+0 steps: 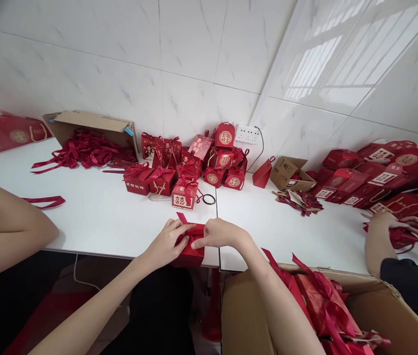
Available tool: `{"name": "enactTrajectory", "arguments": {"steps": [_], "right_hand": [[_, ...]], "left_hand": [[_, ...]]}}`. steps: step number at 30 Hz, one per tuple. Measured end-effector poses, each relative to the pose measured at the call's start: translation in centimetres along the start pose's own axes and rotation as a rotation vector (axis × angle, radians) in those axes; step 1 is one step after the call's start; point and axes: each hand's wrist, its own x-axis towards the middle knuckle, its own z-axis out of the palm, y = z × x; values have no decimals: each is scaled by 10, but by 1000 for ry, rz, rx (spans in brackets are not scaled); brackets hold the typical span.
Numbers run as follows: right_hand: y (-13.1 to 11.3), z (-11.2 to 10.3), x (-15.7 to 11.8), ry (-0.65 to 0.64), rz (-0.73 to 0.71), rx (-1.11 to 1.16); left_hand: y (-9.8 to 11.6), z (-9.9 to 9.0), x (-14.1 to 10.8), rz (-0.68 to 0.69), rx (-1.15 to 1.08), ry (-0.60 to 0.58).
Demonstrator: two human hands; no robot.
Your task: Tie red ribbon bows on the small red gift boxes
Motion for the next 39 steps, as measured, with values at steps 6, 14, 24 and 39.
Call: {"name": "enactTrajectory", "arguments": {"steps": [6,14,24,39], "right_hand": [[-5,11,8,-77,-9,70],[5,6,10,-139,-6,335],[25,3,17,-142,25,440],[10,21,41,492,-298,251]], "left_hand": [[-9,-1,-13,-172,-196,207],[-17,-3,-19,-462,-575,35],[-29,3,-16,-467,-852,-40],[-4,-15,-7,-70,-182,199]]}}
